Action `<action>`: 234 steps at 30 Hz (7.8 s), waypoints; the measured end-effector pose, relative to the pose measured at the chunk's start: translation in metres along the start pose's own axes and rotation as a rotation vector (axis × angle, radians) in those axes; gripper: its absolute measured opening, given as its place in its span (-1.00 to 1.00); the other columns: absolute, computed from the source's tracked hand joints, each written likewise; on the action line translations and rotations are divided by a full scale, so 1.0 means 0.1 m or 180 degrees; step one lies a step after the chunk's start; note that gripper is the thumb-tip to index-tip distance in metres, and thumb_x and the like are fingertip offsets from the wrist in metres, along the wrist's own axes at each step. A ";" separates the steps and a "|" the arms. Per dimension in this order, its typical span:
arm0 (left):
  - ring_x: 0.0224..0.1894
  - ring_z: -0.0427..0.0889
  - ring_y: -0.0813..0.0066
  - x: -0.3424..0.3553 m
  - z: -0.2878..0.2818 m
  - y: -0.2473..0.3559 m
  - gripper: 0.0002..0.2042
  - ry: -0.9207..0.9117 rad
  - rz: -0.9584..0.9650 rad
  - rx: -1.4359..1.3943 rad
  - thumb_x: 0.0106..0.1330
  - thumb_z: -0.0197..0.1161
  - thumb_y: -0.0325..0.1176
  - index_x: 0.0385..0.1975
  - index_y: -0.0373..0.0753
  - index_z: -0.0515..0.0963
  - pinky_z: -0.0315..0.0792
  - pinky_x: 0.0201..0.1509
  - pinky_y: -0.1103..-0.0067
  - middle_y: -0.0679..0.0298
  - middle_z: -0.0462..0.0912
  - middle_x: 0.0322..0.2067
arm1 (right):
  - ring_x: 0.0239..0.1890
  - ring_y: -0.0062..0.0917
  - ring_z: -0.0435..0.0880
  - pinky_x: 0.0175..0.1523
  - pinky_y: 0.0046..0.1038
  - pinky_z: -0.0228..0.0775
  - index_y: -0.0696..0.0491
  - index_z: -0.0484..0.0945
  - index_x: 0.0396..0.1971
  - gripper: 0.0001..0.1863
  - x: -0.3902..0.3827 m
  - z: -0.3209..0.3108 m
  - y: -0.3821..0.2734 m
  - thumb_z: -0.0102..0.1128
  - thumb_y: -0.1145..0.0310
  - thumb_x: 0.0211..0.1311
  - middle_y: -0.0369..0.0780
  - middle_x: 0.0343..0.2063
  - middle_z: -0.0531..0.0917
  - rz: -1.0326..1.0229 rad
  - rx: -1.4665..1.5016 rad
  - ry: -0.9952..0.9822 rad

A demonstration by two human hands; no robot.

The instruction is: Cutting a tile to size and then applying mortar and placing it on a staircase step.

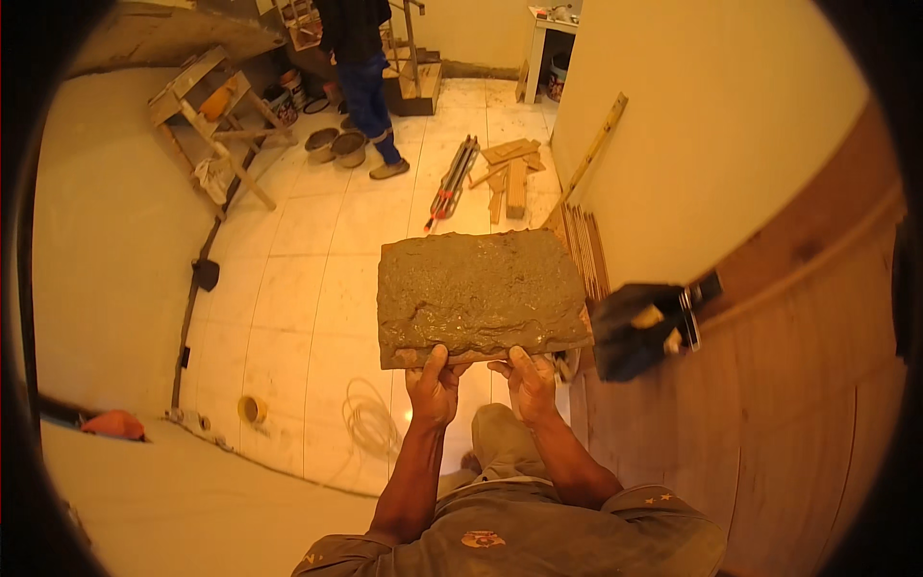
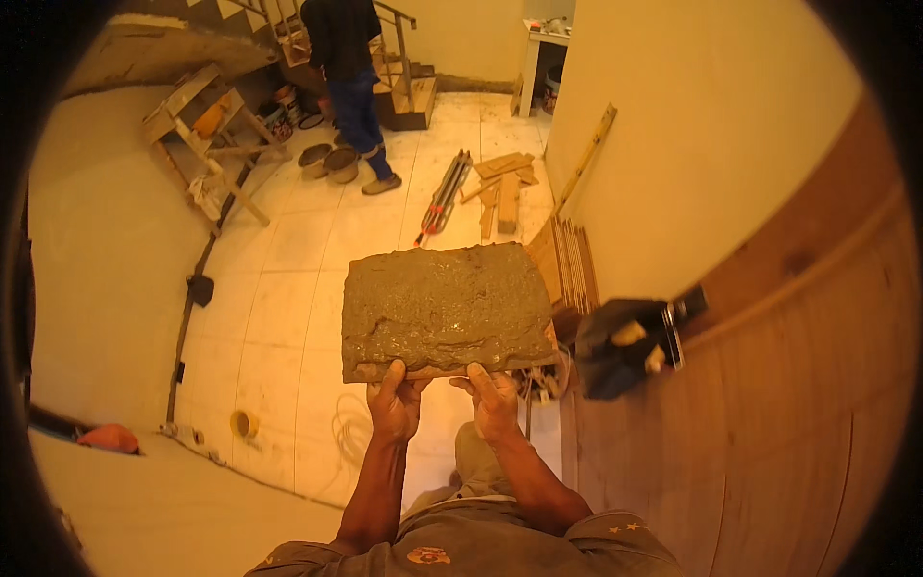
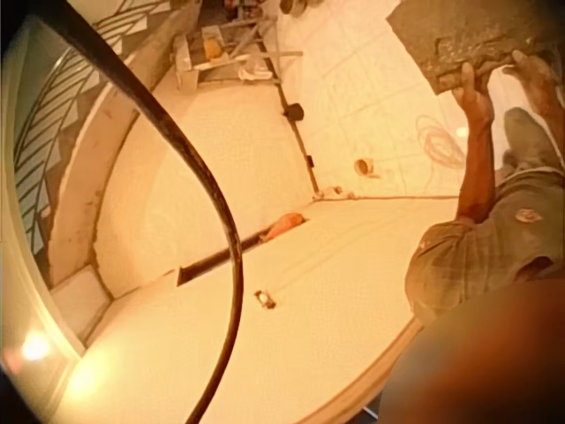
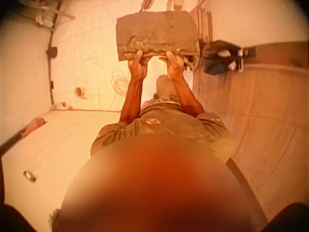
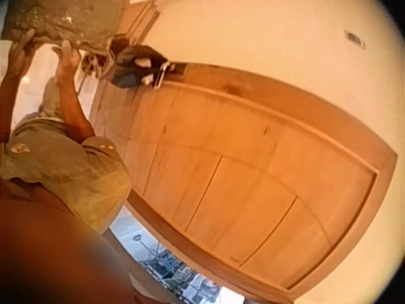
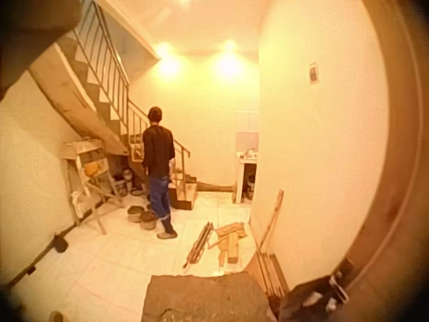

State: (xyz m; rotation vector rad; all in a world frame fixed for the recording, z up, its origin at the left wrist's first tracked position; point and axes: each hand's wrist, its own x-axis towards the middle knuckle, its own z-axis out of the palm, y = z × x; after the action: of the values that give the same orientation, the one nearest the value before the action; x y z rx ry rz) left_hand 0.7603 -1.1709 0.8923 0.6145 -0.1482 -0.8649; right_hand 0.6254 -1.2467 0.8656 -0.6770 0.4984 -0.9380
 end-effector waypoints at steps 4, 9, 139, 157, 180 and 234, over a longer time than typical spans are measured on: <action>0.03 0.68 0.22 1.38 0.11 -0.05 -0.66 -0.0385 0.0070 0.0182 0.45 0.12 -0.47 0.19 -0.30 0.34 0.62 0.16 0.20 0.11 0.63 -0.01 | -0.08 -0.43 0.70 0.14 -0.25 0.55 0.20 0.60 -0.11 -0.77 1.36 0.24 -0.03 0.11 0.35 0.44 -0.16 -0.14 0.70 0.0030 0.0272 -0.0051; 0.08 0.65 0.16 3.30 0.56 -0.17 -0.55 -0.0493 -0.0362 0.0441 0.43 0.10 -0.48 0.29 -0.32 0.23 0.59 0.21 0.23 0.06 0.57 0.08 | -0.05 -0.35 0.71 0.17 -0.24 0.53 0.23 0.56 -0.03 -0.73 3.32 0.28 -0.17 0.10 0.37 0.41 -0.08 -0.10 0.70 -0.0152 0.0467 -0.0051; 0.07 0.66 0.16 26.55 -0.32 2.45 -0.49 0.2608 -0.0094 -0.1314 0.46 0.06 -0.03 0.24 -0.26 0.38 0.58 0.10 0.35 0.13 0.62 0.12 | -0.38 -0.53 0.71 -0.40 -0.53 0.56 -0.05 0.49 -0.31 -0.81 27.87 6.62 4.79 -0.07 0.24 0.47 -0.23 -0.39 0.72 0.3801 -0.3429 -0.1858; -0.17 0.67 0.21 25.64 -0.43 3.02 -0.74 0.2878 0.1432 0.6033 0.32 0.19 -0.23 -0.11 -0.24 0.55 0.60 -0.11 0.30 0.19 0.64 -0.18 | -0.31 -0.53 0.70 -0.26 -0.48 0.54 -0.08 0.39 0.07 -0.70 27.91 6.85 4.96 -0.18 0.15 0.50 -0.10 -0.16 0.75 0.3712 -0.3557 -0.1917; -0.03 0.49 0.06 25.81 -0.47 3.29 -0.77 0.1829 0.1326 0.7221 0.08 0.44 -0.33 -0.27 -0.23 0.68 0.39 0.08 0.25 0.15 0.64 -0.27 | -0.15 -0.02 0.75 -0.16 -0.25 0.72 0.33 0.00 0.38 -0.32 27.48 6.93 5.14 -0.04 0.23 0.46 0.11 0.34 0.27 0.3183 -0.2822 -0.1780; 0.04 0.47 0.18 25.80 -0.72 3.41 -0.73 0.1994 0.1199 0.6925 0.07 0.43 -0.18 -0.27 -0.16 0.68 0.39 0.19 0.31 0.29 0.62 -0.23 | -0.08 -0.29 0.66 -0.12 -0.19 0.60 -0.01 0.58 -0.16 -0.79 28.45 6.81 4.78 0.11 0.36 0.21 -0.25 -0.08 0.60 -0.3733 -0.5145 -0.4924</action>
State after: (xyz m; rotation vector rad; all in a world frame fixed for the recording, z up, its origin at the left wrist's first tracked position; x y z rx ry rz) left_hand 2.6923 -2.9075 0.7149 2.7007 -0.6077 0.2636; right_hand 2.7810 -3.2759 0.7119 -2.9895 -0.8629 -0.5159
